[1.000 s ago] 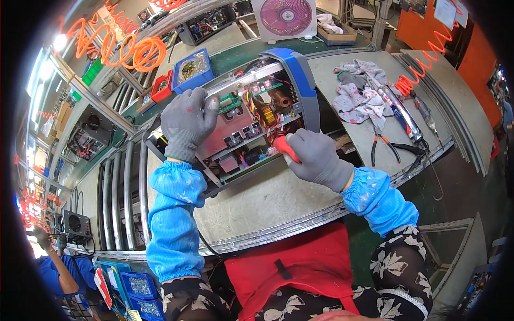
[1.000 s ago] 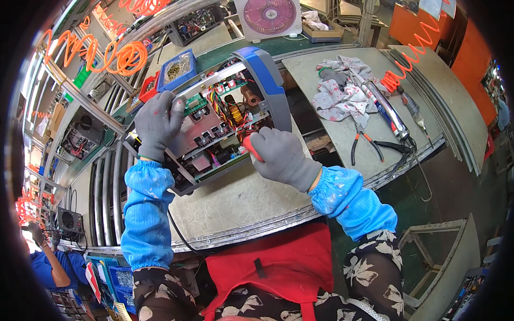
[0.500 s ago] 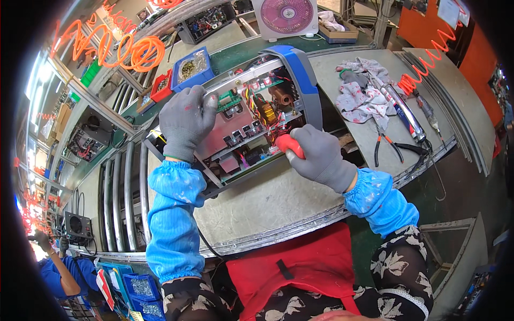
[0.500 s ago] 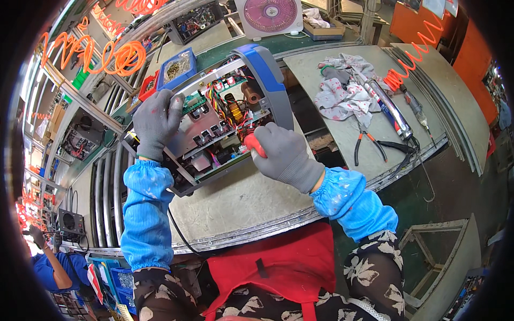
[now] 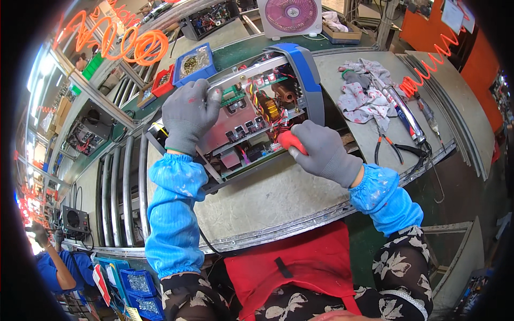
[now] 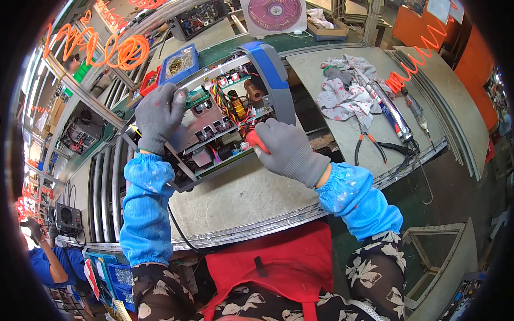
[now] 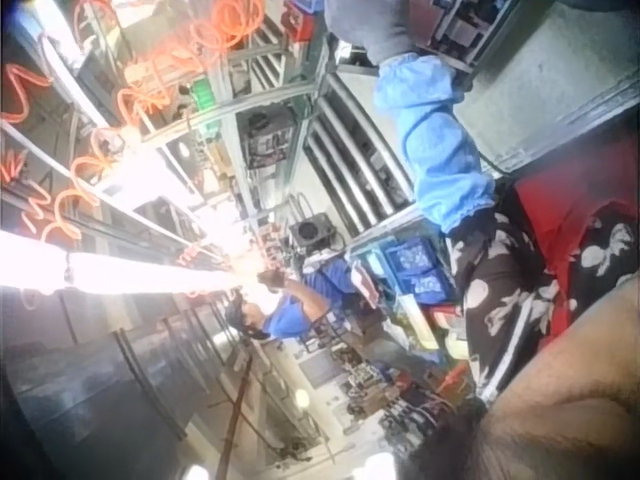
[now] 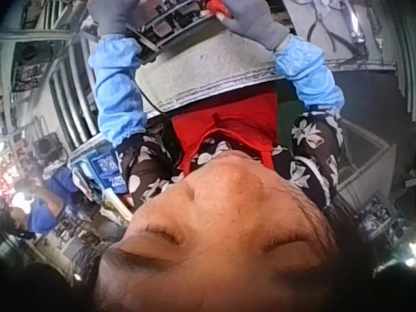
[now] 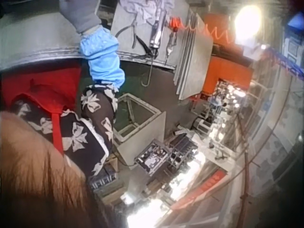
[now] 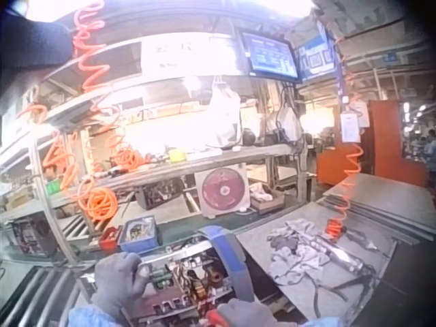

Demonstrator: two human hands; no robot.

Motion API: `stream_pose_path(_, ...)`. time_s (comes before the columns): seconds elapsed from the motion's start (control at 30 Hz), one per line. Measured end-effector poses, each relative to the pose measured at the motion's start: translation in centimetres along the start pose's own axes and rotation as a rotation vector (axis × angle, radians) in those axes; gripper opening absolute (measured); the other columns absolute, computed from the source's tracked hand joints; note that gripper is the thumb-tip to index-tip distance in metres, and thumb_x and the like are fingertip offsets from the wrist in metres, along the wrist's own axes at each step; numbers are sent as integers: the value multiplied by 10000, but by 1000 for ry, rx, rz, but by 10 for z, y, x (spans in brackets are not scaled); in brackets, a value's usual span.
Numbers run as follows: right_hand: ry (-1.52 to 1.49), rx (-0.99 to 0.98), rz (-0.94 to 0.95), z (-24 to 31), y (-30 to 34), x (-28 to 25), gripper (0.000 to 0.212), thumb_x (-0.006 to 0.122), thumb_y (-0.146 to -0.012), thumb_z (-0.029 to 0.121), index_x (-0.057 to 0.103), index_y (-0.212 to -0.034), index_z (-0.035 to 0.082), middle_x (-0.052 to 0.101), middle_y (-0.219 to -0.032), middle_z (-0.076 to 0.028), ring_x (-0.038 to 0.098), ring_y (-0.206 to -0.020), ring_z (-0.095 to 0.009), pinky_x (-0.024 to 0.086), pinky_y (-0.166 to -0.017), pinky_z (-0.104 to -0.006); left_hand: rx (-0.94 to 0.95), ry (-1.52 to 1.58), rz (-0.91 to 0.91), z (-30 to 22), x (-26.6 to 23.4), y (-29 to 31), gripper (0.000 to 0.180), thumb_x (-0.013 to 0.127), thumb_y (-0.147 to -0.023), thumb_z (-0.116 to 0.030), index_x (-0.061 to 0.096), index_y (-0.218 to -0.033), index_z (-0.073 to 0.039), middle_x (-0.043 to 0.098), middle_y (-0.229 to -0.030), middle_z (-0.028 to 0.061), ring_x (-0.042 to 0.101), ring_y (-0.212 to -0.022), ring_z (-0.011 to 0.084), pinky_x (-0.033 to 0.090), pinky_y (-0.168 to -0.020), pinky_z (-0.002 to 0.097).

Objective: The recorder is assembling an electronic unit, including screwdriving, applying labels, and connecting internal wires.

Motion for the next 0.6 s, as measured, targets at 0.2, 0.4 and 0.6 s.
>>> stream_pose_path(0.2,-69,56,36,-3,-4,1,316,715,-771,198,555,-1008,65,582,-871,-137,628,-742,-341,495,-609,-423,-20,-7,41,0,-3,0,319,541,-937,-407,619,-861,-107,609,-761,103,633,-738,320,474,-637,430)
stream_pose_path(0.4,-35,85,-29,3,-5,-3,263,677,-781,226,539,-951,79,593,-836,-124,639,-718,-329,513,-598,-428,-25,-8,45,1,-1,-2,321,538,-936,-414,614,-855,-113,606,-756,101,633,-737,315,474,-639,431)
stream_pose_path(0.6,-17,52,8,5,-11,-3,260,683,-773,222,536,-938,85,587,-826,-116,640,-706,-324,509,-580,-428,-32,-20,43,6,1,0,326,527,-937,-421,624,-867,-118,616,-767,103,637,-748,316,475,-639,432)
Point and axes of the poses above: each hand's wrist, its own y-axis away from the middle knuckle, its own x-axis out of the palm, z = x × y, the point moved 4 cm from there along -y, towards the middle knuckle
